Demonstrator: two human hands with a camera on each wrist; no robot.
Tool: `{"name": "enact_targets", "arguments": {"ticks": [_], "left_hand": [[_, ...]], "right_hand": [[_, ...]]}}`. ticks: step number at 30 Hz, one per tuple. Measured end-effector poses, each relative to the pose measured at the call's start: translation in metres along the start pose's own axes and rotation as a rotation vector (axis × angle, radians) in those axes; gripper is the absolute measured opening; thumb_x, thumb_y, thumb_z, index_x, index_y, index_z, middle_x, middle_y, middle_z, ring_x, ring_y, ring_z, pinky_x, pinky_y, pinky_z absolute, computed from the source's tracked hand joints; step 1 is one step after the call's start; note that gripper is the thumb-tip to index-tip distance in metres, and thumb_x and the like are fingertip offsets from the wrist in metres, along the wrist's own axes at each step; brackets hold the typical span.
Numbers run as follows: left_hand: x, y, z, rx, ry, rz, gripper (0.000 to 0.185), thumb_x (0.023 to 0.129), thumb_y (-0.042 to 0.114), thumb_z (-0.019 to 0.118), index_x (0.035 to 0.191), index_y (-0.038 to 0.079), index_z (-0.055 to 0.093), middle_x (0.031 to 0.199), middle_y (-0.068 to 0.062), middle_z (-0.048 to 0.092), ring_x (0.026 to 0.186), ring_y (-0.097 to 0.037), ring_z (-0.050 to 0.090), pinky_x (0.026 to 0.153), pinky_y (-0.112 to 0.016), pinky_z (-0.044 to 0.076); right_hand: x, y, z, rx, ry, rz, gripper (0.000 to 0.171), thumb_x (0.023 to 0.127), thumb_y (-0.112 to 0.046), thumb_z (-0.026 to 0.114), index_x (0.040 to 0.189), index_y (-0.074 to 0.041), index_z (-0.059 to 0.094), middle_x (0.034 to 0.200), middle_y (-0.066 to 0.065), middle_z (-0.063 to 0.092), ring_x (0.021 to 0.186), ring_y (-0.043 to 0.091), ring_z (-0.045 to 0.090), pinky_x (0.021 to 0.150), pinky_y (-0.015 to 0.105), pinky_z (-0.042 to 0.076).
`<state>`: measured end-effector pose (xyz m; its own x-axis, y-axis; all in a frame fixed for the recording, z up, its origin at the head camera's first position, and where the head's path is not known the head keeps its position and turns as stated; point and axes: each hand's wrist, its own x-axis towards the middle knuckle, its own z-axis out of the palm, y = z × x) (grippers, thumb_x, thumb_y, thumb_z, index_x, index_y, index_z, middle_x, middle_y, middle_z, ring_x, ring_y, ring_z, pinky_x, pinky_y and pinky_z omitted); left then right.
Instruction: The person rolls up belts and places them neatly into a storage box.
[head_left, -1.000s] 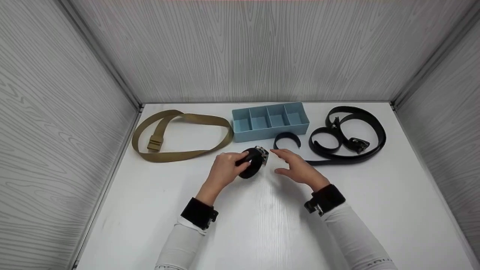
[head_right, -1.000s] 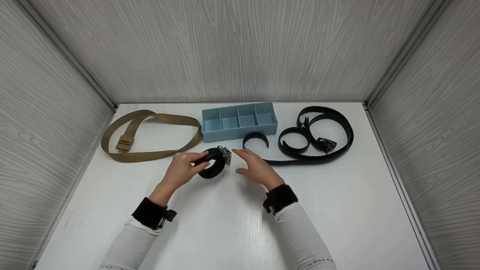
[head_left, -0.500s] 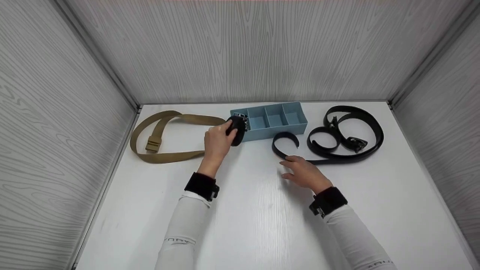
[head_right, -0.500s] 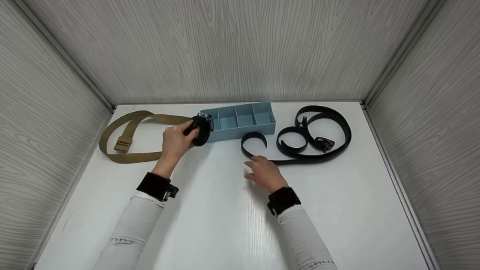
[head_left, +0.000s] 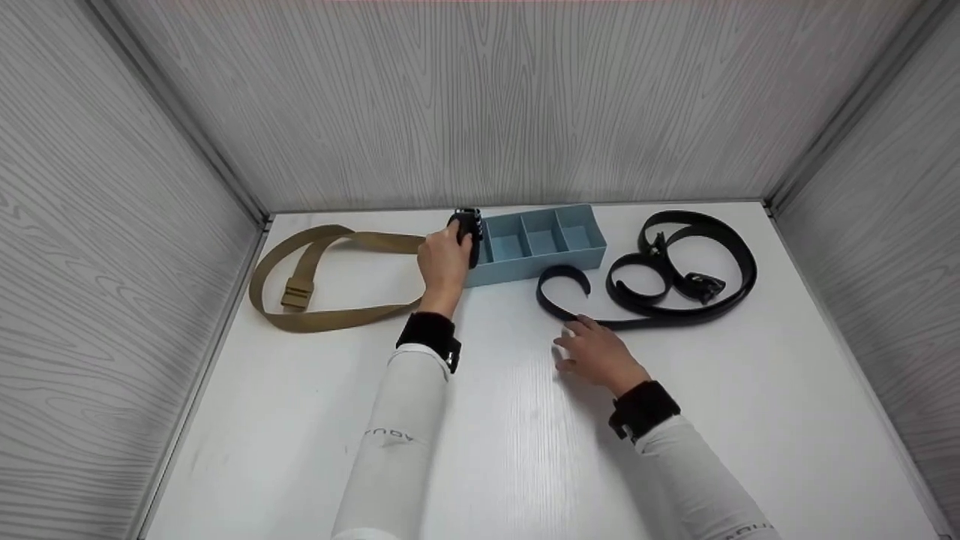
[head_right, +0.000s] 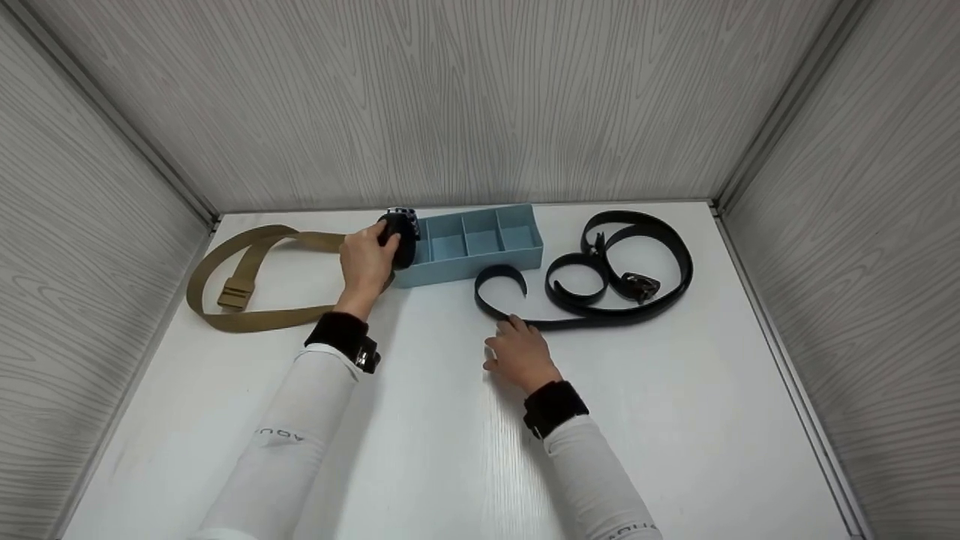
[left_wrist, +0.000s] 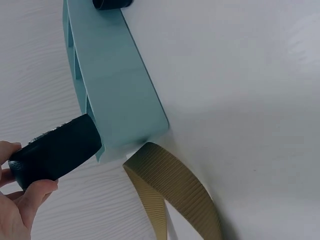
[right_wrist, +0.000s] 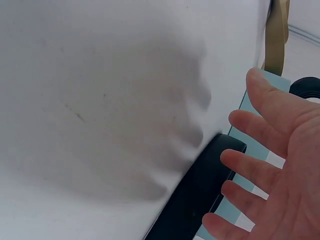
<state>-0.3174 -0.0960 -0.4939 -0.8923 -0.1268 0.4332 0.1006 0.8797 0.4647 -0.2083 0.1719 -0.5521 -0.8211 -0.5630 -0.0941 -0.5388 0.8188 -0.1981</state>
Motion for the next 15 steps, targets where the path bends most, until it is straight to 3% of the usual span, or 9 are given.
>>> {"name": "enact_targets", "arguments": {"ticks": [7,15], "left_hand": [[0.0022,0.0014,0.007,0.047,0.011,-0.006,0.031,0.094,0.022,0.066,0.117,0.002,0.07,0.095,-0.022,0.071,0.082,-0.039,0.069,0.069,-0.049,0.053],[0.0077,-0.0034,0.0014,0.112,0.001,0.001,0.028,0.094,0.021,0.067,0.11,-0.001,0.07,0.09,-0.023,0.071,0.078,-0.039,0.069,0.066,-0.049,0.054]], "right_hand": [[-0.0015,-0.0016,0.0005,0.02,-0.01,0.018,0.043,0.091,-0.033,0.069,0.126,-0.008,0.066,0.138,0.019,0.051,0.135,0.045,0.035,0.103,0.057,0.035],[-0.0027,-0.0036,0.0,0.011,0.029,-0.007,0.042,0.09,-0.033,0.07,0.123,-0.007,0.068,0.134,0.02,0.054,0.132,0.046,0.037,0.102,0.057,0.037]]}}
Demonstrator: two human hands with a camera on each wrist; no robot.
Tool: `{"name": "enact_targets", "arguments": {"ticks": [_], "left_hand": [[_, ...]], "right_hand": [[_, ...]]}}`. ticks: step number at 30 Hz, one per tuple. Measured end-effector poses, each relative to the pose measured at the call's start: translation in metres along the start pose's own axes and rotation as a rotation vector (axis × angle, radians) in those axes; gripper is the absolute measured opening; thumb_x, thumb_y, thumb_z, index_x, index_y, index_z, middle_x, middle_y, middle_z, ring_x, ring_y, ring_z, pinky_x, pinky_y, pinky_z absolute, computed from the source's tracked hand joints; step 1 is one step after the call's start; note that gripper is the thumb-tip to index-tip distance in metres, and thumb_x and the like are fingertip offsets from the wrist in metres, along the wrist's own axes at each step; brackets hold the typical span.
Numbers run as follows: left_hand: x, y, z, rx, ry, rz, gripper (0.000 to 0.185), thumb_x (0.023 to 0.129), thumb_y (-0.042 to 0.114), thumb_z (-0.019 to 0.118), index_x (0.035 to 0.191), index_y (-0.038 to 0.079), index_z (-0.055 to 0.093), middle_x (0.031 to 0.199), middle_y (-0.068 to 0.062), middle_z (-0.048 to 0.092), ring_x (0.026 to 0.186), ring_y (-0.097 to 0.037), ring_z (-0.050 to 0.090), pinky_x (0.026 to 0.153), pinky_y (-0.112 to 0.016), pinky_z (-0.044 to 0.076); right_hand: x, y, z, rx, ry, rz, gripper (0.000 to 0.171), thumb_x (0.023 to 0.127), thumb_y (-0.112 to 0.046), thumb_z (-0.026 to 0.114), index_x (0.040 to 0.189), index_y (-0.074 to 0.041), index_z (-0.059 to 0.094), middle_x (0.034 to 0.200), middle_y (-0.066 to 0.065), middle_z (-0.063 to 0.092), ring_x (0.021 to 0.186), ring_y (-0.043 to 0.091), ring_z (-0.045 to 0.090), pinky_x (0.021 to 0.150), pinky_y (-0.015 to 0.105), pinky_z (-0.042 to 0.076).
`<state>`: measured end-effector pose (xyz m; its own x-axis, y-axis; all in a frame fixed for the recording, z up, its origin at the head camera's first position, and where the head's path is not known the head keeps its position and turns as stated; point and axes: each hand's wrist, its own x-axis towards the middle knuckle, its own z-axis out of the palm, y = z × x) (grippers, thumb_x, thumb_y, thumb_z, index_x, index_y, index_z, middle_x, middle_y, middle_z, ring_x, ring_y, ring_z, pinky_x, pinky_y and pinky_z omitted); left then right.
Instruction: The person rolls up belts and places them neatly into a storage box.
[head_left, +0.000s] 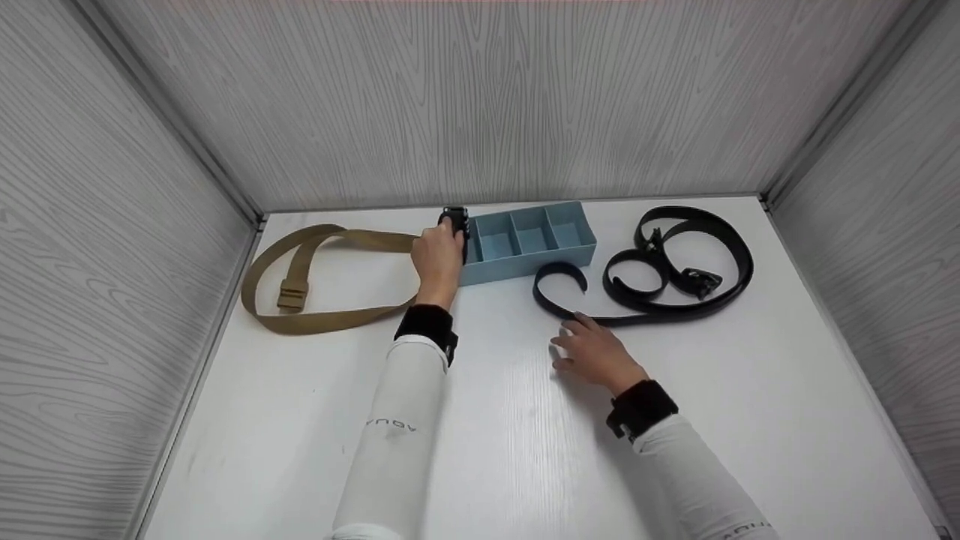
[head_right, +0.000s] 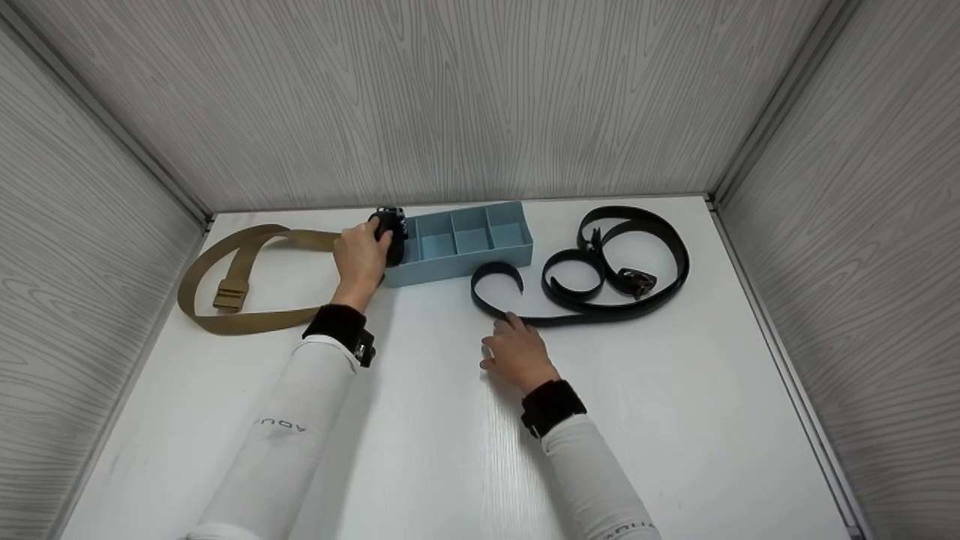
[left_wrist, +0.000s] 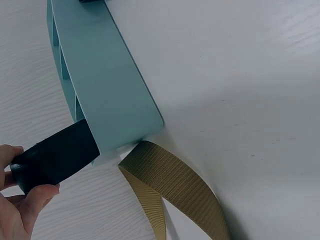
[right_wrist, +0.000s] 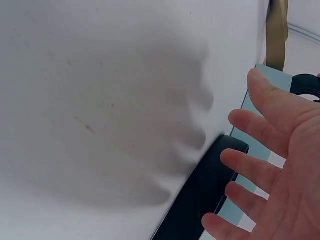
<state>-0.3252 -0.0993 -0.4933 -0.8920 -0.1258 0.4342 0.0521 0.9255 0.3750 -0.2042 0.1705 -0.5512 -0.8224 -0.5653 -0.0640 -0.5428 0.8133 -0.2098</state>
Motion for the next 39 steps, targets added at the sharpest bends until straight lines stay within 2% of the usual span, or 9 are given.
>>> {"name": "enact_targets", "arguments": {"ticks": [8,16,24,30,39], "left_hand": [[0.004,-0.003,0.0,0.001,-0.004,-0.035,0.026,0.093,0.019,0.068,0.107,-0.003,0.071,0.09,-0.023,0.071,0.078,-0.038,0.07,0.068,-0.047,0.054],[0.001,0.001,0.014,0.0,0.011,-0.025,0.028,0.094,0.02,0.066,0.108,-0.004,0.069,0.09,-0.025,0.07,0.078,-0.038,0.069,0.068,-0.047,0.055],[0.002,0.007,0.02,0.0,-0.074,-0.106,0.024,0.092,0.02,0.07,0.103,-0.001,0.073,0.093,-0.021,0.072,0.082,-0.037,0.07,0.072,-0.047,0.053],[0.003,0.005,0.02,0.0,-0.099,-0.123,0.022,0.091,0.019,0.07,0.1,-0.001,0.074,0.093,-0.02,0.072,0.085,-0.037,0.069,0.073,-0.047,0.053],[0.001,0.004,0.021,0.01,-0.145,-0.147,0.022,0.091,0.022,0.071,0.096,0.001,0.075,0.091,-0.017,0.072,0.083,-0.034,0.07,0.071,-0.044,0.054]], "right_hand": [[0.0,-0.002,0.001,-0.033,-0.016,0.009,0.042,0.09,-0.035,0.069,0.123,-0.009,0.068,0.133,0.018,0.055,0.133,0.045,0.037,0.101,0.057,0.038],[0.0,-0.003,0.003,-0.005,-0.005,0.009,0.041,0.09,-0.034,0.071,0.122,-0.009,0.068,0.131,0.018,0.056,0.134,0.047,0.035,0.102,0.058,0.036],[-0.001,-0.001,0.005,-0.023,0.047,-0.024,0.037,0.088,-0.031,0.073,0.117,-0.009,0.07,0.123,0.018,0.059,0.131,0.047,0.038,0.102,0.057,0.037],[0.0,-0.001,0.007,-0.025,0.06,-0.044,0.035,0.088,-0.03,0.073,0.115,-0.008,0.071,0.122,0.018,0.06,0.13,0.046,0.041,0.104,0.055,0.035],[-0.002,-0.002,0.007,-0.01,0.076,-0.054,0.032,0.088,-0.027,0.074,0.113,-0.008,0.071,0.119,0.018,0.059,0.13,0.048,0.039,0.1,0.056,0.04]]}}
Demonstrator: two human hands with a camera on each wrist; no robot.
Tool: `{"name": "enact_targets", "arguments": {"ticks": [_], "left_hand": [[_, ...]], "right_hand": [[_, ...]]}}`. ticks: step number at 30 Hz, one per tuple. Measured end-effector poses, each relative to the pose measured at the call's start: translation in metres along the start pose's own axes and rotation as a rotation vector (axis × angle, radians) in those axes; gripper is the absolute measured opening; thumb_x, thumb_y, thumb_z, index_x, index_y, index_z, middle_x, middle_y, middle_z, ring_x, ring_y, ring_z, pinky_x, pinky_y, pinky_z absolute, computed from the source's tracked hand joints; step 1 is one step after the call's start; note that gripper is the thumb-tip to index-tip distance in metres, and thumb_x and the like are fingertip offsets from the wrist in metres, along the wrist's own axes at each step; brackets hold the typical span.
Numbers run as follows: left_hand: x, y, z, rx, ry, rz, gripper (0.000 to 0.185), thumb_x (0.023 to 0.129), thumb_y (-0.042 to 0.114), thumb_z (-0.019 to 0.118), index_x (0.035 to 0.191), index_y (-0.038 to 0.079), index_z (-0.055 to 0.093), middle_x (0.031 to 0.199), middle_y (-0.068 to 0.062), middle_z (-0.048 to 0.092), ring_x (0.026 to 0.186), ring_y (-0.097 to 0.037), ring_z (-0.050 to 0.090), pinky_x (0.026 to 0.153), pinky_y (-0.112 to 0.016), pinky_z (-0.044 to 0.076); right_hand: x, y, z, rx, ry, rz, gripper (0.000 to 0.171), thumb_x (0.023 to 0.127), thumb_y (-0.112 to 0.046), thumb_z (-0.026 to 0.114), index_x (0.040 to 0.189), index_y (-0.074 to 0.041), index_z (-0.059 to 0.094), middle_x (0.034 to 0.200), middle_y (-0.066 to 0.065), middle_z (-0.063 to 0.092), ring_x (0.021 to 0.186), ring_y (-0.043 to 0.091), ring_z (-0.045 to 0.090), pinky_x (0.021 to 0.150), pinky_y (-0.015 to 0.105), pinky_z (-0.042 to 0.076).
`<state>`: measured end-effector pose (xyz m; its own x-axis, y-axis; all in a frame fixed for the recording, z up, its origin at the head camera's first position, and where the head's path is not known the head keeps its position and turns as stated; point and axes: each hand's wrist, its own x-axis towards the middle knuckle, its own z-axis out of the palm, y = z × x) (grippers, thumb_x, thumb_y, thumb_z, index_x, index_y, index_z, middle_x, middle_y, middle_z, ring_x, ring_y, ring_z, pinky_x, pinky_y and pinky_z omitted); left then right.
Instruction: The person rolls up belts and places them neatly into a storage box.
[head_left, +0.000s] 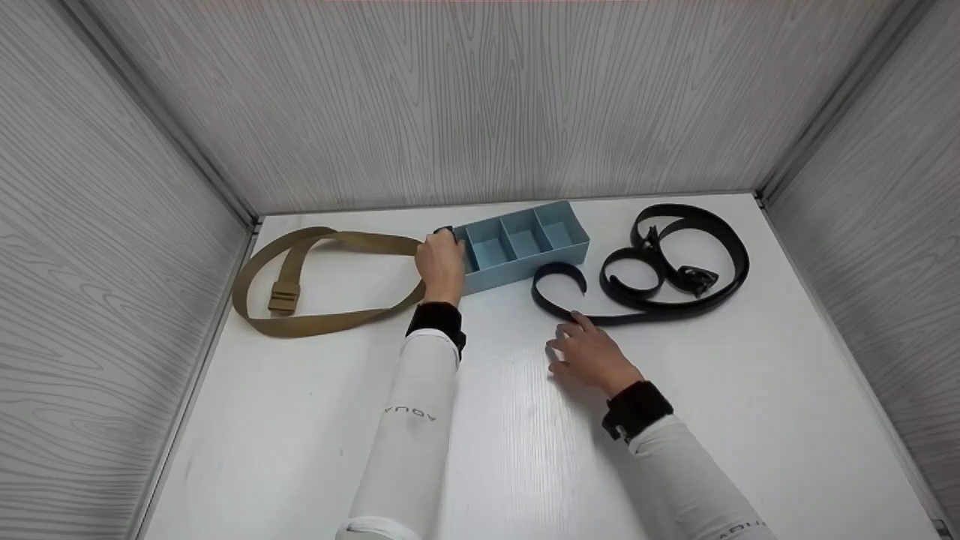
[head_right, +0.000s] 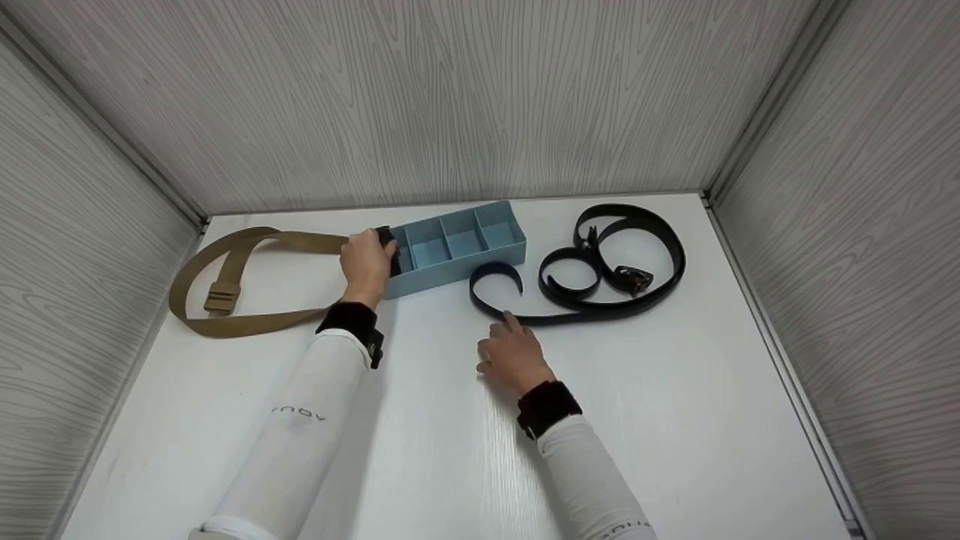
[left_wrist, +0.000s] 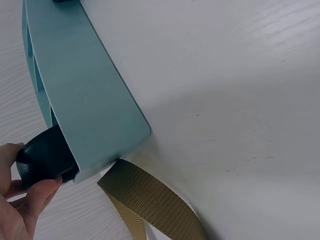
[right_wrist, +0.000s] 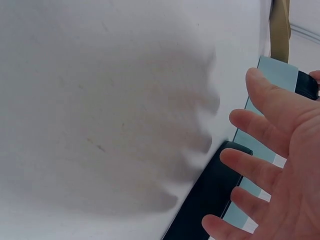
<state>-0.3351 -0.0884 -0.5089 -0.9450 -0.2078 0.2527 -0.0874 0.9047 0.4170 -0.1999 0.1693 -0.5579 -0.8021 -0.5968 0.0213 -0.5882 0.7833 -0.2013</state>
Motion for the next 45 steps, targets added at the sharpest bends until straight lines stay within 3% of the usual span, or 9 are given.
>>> {"name": "enact_targets", "arguments": {"ticks": [7,14,17,21,29,32,36,40,45], "left_hand": [[-0.004,0.0,0.006,0.013,-0.061,-0.038,0.045,0.086,0.031,0.076,0.116,-0.001,0.065,0.107,-0.021,0.068,0.094,-0.038,0.067,0.076,-0.047,0.053],[-0.014,-0.006,0.007,0.01,-0.113,-0.017,0.063,0.084,0.029,0.079,0.133,0.0,0.052,0.121,-0.026,0.059,0.103,-0.038,0.064,0.079,-0.048,0.053],[-0.018,-0.008,0.009,0.024,-0.12,-0.007,0.063,0.084,0.022,0.078,0.135,0.001,0.049,0.124,-0.025,0.056,0.104,-0.037,0.063,0.078,-0.049,0.053],[-0.018,-0.011,0.012,0.039,-0.08,-0.001,0.055,0.087,0.014,0.073,0.134,0.0,0.049,0.121,-0.025,0.058,0.1,-0.037,0.064,0.075,-0.048,0.054],[-0.013,-0.012,0.015,0.042,-0.011,-0.04,0.041,0.098,0.001,0.053,0.138,-0.002,0.05,0.119,-0.029,0.058,0.098,-0.04,0.065,0.075,-0.049,0.054],[-0.014,-0.012,0.014,0.02,-0.037,-0.047,0.047,0.098,0.008,0.058,0.142,-0.002,0.046,0.121,-0.03,0.056,0.101,-0.04,0.064,0.076,-0.048,0.054],[-0.019,-0.01,0.009,-0.024,-0.101,-0.05,0.07,0.093,0.019,0.068,0.149,-0.003,0.033,0.127,-0.032,0.05,0.104,-0.039,0.062,0.078,-0.045,0.053],[-0.03,-0.005,0.002,-0.028,-0.122,-0.006,0.078,0.09,0.014,0.067,0.153,0.0,0.023,0.142,-0.034,0.034,0.12,-0.042,0.049,0.08,-0.047,0.052],[-0.051,0.006,-0.007,-0.022,-0.083,0.17,0.074,0.087,0.009,0.07,0.151,0.003,0.033,0.15,-0.032,0.023,0.134,-0.045,0.033,0.085,-0.048,0.05]], "right_hand": [[0.001,0.003,0.002,-0.01,-0.002,-0.011,0.033,0.087,-0.028,0.073,0.113,-0.008,0.071,0.119,0.019,0.059,0.13,0.046,0.04,0.104,0.054,0.036],[0.001,0.003,0.001,-0.024,-0.018,-0.006,0.035,0.088,-0.03,0.073,0.115,-0.008,0.07,0.12,0.018,0.059,0.131,0.046,0.039,0.105,0.053,0.035],[0.0,0.003,-0.001,-0.004,-0.021,0.0,0.035,0.088,-0.03,0.073,0.115,-0.008,0.07,0.121,0.018,0.059,0.133,0.045,0.038,0.105,0.054,0.035],[-0.001,0.004,-0.001,0.01,-0.019,0.006,0.036,0.087,-0.029,0.074,0.116,-0.007,0.07,0.121,0.018,0.059,0.133,0.046,0.037,0.105,0.054,0.035],[-0.003,0.007,-0.001,0.011,-0.027,0.008,0.037,0.086,-0.029,0.075,0.116,-0.006,0.07,0.122,0.019,0.058,0.135,0.045,0.036,0.105,0.053,0.035],[-0.003,0.007,-0.002,0.021,-0.028,0.011,0.038,0.086,-0.028,0.076,0.116,-0.006,0.07,0.123,0.019,0.058,0.135,0.046,0.036,0.106,0.052,0.034],[-0.001,0.006,-0.003,0.041,-0.025,0.019,0.038,0.088,-0.026,0.074,0.12,-0.005,0.069,0.129,0.021,0.056,0.134,0.046,0.037,0.108,0.051,0.032],[-0.001,0.01,-0.002,0.103,0.027,0.046,0.042,0.089,-0.022,0.073,0.126,-0.004,0.064,0.138,0.022,0.05,0.132,0.043,0.04,0.103,0.052,0.038],[-0.006,0.023,-0.003,0.089,0.105,0.161,0.056,0.088,-0.023,0.074,0.137,-0.003,0.054,0.138,0.025,0.048,0.126,0.042,0.046,0.096,0.056,0.041]]}}
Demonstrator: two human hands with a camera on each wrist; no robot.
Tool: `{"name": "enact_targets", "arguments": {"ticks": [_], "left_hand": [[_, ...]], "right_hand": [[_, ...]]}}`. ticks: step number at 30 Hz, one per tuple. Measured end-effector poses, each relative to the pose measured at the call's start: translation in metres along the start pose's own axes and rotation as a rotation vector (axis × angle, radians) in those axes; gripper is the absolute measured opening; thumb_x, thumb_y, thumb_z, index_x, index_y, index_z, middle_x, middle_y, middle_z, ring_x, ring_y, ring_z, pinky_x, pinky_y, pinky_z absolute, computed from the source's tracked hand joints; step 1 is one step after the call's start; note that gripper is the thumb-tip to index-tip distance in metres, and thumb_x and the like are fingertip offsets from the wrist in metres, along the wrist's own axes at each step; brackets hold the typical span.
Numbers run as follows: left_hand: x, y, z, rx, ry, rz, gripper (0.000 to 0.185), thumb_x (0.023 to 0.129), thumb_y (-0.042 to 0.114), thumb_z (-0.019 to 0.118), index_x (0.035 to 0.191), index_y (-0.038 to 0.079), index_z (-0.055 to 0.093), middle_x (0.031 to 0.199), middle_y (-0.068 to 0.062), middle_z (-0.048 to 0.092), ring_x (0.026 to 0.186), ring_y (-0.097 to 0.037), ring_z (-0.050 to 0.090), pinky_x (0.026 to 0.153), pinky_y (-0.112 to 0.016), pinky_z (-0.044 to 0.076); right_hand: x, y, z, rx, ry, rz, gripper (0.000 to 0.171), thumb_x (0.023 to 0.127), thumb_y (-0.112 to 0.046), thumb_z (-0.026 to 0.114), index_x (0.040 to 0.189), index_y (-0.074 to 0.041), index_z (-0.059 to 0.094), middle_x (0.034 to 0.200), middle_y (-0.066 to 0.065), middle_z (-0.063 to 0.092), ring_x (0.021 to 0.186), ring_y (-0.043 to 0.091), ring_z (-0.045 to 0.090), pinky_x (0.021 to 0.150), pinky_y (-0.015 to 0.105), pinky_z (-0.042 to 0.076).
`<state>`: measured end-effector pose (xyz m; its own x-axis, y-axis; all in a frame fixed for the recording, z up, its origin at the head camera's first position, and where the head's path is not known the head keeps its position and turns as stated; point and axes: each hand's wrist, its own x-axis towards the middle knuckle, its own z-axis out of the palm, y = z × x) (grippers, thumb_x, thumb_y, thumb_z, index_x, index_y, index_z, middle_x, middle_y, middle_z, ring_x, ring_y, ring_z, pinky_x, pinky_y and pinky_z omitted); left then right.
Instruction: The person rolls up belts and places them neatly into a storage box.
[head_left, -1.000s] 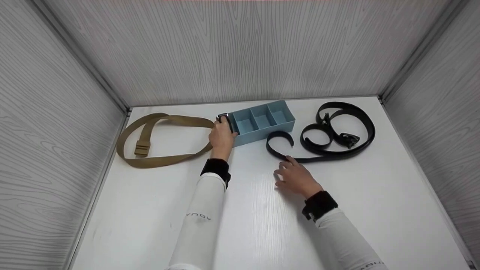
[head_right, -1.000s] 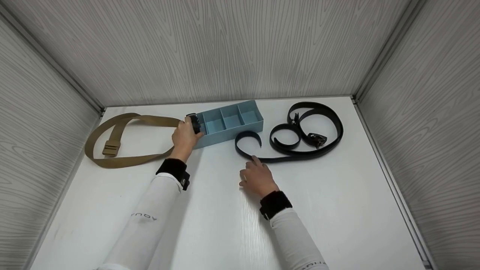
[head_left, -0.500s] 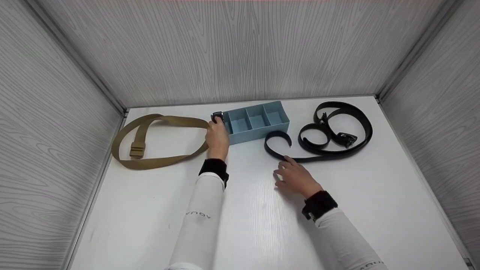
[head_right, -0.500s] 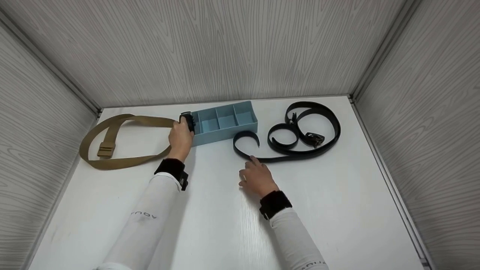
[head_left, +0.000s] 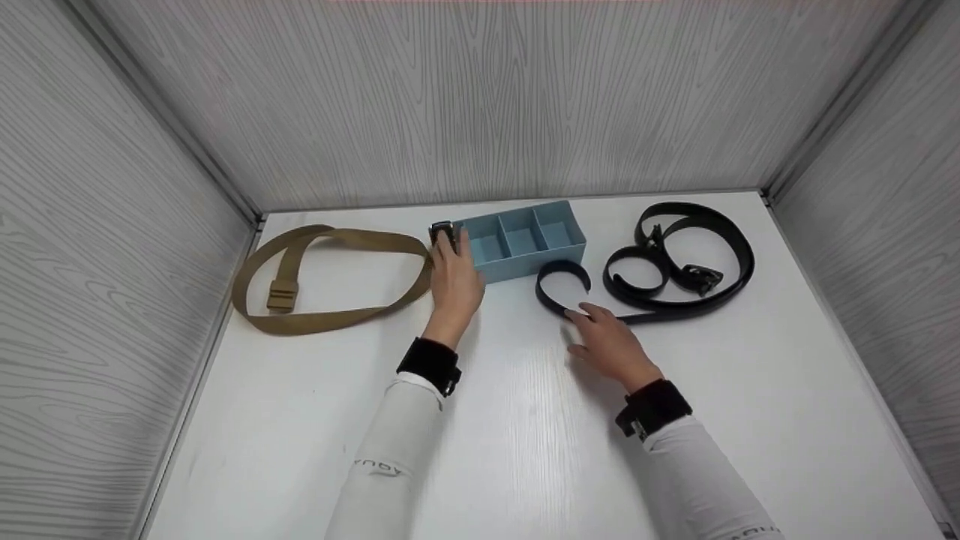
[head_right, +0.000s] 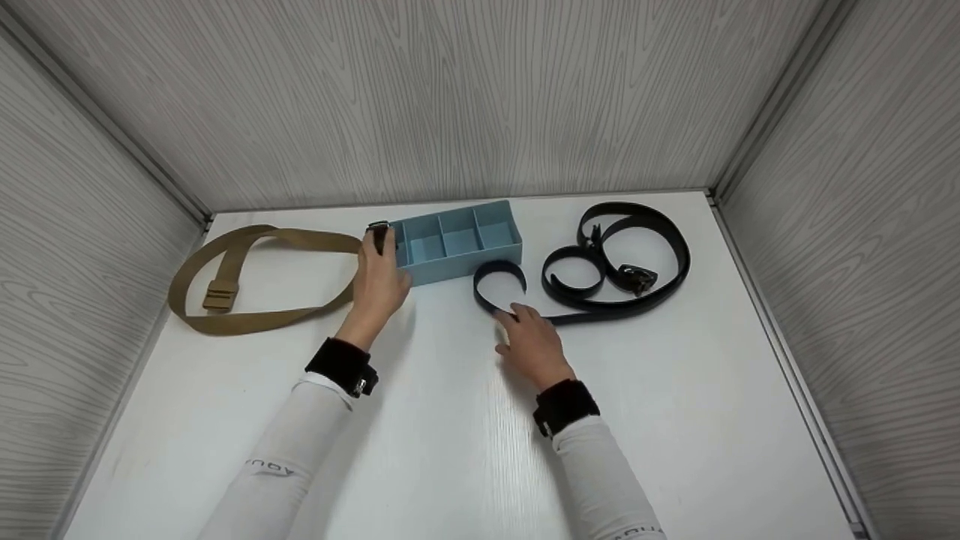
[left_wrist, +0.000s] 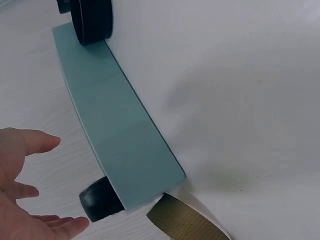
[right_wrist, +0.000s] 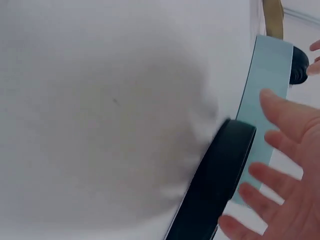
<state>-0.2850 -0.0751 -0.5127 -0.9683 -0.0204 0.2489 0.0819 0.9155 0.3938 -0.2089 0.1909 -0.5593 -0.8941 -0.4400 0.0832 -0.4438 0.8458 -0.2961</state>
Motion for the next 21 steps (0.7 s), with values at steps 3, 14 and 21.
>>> {"name": "enact_targets", "arguments": {"ticks": [3,14,21], "left_hand": [[-0.017,0.011,-0.002,0.002,-0.039,0.128,0.067,0.086,0.012,0.073,0.145,0.002,0.043,0.148,-0.031,0.028,0.133,-0.043,0.037,0.089,-0.046,0.049],[-0.073,0.03,0.008,0.082,-0.325,0.389,0.043,0.093,0.022,0.067,0.132,0.009,0.059,0.132,-0.017,0.052,0.114,-0.03,0.059,0.084,-0.042,0.052],[-0.084,0.033,0.023,0.066,-0.374,0.448,0.03,0.099,0.022,0.058,0.128,0.013,0.063,0.124,-0.014,0.056,0.101,-0.027,0.064,0.078,-0.038,0.054]], "right_hand": [[-0.006,0.008,-0.004,-0.064,-0.005,0.091,0.056,0.089,-0.022,0.073,0.137,-0.003,0.052,0.13,0.025,0.054,0.12,0.044,0.05,0.093,0.059,0.042],[-0.014,-0.006,-0.004,-0.121,-0.04,0.089,0.013,0.082,0.004,0.067,0.091,-0.004,0.071,0.081,0.013,0.067,0.074,0.035,0.064,0.059,0.048,0.051],[-0.013,-0.037,0.007,-0.064,-0.076,-0.043,0.016,0.08,0.006,0.065,0.079,-0.009,0.071,0.073,0.004,0.065,0.065,0.026,0.062,0.053,0.044,0.049]]}}
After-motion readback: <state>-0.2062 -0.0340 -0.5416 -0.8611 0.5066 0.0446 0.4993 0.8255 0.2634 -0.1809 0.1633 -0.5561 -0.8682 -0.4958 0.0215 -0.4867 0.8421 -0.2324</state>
